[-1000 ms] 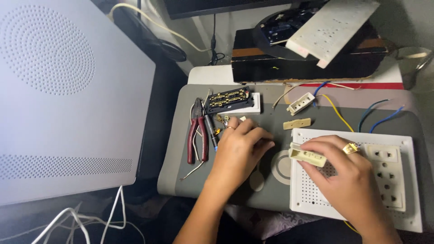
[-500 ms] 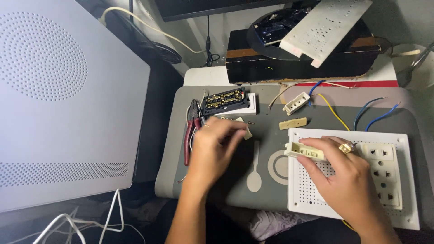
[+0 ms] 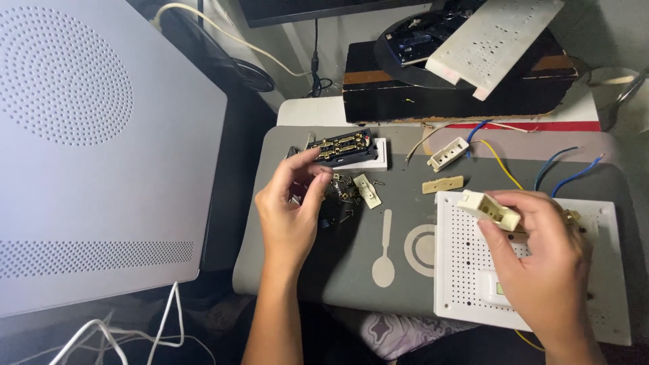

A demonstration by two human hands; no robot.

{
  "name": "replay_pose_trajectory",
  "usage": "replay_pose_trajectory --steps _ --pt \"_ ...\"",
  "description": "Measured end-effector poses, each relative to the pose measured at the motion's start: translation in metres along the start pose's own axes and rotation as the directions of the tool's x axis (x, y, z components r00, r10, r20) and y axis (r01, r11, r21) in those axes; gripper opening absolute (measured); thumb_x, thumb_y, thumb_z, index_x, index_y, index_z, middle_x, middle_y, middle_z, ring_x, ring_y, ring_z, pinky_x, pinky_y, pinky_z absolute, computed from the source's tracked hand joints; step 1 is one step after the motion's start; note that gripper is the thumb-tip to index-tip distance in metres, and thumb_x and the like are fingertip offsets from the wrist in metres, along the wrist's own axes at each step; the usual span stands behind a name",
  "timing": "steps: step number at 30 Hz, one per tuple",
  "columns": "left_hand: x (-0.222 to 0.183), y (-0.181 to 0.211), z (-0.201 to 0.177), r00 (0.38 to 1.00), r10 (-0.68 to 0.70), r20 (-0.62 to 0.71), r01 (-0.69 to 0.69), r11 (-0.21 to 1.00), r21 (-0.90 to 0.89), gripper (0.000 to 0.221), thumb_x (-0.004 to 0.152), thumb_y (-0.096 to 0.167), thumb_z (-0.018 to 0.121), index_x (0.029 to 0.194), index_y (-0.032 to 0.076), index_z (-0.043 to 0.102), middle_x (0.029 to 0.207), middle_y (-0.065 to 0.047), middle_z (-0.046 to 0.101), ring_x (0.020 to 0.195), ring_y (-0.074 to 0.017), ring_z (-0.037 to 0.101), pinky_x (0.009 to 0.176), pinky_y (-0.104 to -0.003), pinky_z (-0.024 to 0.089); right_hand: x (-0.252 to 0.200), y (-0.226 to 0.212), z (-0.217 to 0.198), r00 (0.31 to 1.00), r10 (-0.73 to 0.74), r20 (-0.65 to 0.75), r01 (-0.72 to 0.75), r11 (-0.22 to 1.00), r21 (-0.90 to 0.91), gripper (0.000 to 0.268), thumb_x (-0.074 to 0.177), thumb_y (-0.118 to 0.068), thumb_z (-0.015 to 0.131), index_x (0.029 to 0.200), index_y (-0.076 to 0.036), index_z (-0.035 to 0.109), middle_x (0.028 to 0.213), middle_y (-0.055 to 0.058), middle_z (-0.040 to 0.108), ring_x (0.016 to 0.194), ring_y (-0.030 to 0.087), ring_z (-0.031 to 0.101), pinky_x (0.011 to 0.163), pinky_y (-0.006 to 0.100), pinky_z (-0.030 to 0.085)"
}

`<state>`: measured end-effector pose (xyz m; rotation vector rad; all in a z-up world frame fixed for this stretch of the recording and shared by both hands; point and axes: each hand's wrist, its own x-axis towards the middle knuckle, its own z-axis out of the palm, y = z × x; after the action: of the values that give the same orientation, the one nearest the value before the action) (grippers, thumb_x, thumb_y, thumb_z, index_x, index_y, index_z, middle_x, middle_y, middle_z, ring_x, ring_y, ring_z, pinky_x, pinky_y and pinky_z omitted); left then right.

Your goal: Assembling small brass electrical components into a switchboard using a screwdriver.

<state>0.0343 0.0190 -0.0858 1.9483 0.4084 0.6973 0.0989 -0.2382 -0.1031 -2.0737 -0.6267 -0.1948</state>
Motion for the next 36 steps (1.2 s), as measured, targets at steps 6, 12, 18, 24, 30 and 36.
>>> replay_pose_trajectory --steps 6,12,18,24,30,36 --pt "0.002 0.0 0.004 0.991 0.131 0.016 -0.132 0.986 0.103 0.004 0.09 0.01 0.067 0.088 0.008 0.069 0.083 0.0 0.07 0.066 -0.0077 0.058 0.062 -0.022 0.046 0.007 -0.002 0.001 0.989 -0.143 0.031 0.145 0.986 -0.078 0.021 0.081 0.002 0.074 0.1 0.0 0.066 0.107 0.013 0.07 0.1 0.024 0.067 0.09 0.035 0.051" --pt "-0.001 0.001 0.009 0.995 0.032 0.089 -0.035 0.999 0.024 0.009 0.086 0.009 0.071 0.095 0.007 0.07 0.089 -0.003 0.073 0.074 -0.0083 0.064 0.065 -0.02 0.051 0.006 -0.004 0.002 0.979 -0.202 0.025 0.203 0.977 -0.067 0.016 0.083 0.001 0.075 0.096 -0.001 0.067 0.102 0.007 0.07 0.095 0.019 0.068 0.086 0.03 0.052" --pt "-0.011 0.014 0.019 0.954 0.087 0.285 -0.062 0.994 -0.095 0.01 0.086 0.004 0.071 0.095 0.005 0.066 0.089 -0.005 0.071 0.083 -0.0118 0.068 0.078 -0.023 0.056 0.005 -0.005 0.003 0.974 -0.218 0.06 0.222 0.973 -0.069 0.018 0.082 -0.002 0.075 0.099 -0.001 0.067 0.103 0.008 0.069 0.094 0.02 0.068 0.089 0.032 0.051" --pt "-0.014 0.022 0.028 0.898 0.198 0.392 -0.186 0.98 -0.069 0.012 0.085 0.011 0.074 0.093 0.008 0.065 0.09 -0.002 0.071 0.083 -0.014 0.068 0.076 -0.025 0.051 0.009 -0.007 0.004 0.972 -0.223 0.076 0.227 0.973 -0.049 0.016 0.082 -0.004 0.072 0.098 -0.003 0.067 0.1 0.007 0.068 0.092 0.02 0.067 0.088 0.031 0.049" --pt "-0.014 0.02 0.029 0.856 0.197 0.478 -0.196 0.979 -0.052 0.008 0.089 0.008 0.069 0.093 0.009 0.063 0.09 -0.002 0.068 0.078 -0.0167 0.059 0.069 -0.027 0.045 0.007 -0.01 0.003 0.972 -0.211 0.102 0.219 0.973 -0.076 0.017 0.083 -0.003 0.074 0.098 -0.002 0.067 0.102 0.008 0.068 0.092 0.02 0.067 0.086 0.031 0.05" --pt "-0.017 0.019 0.03 0.84 0.264 0.473 -0.252 0.964 -0.091 0.01 0.088 0.006 0.07 0.093 0.009 0.061 0.083 -0.001 0.062 0.075 -0.0176 0.057 0.076 -0.029 0.043 0.004 -0.007 0.004 0.968 -0.219 0.12 0.232 0.967 -0.105 0.018 0.084 -0.004 0.074 0.1 -0.003 0.067 0.107 0.006 0.07 0.097 0.019 0.068 0.088 0.031 0.051"
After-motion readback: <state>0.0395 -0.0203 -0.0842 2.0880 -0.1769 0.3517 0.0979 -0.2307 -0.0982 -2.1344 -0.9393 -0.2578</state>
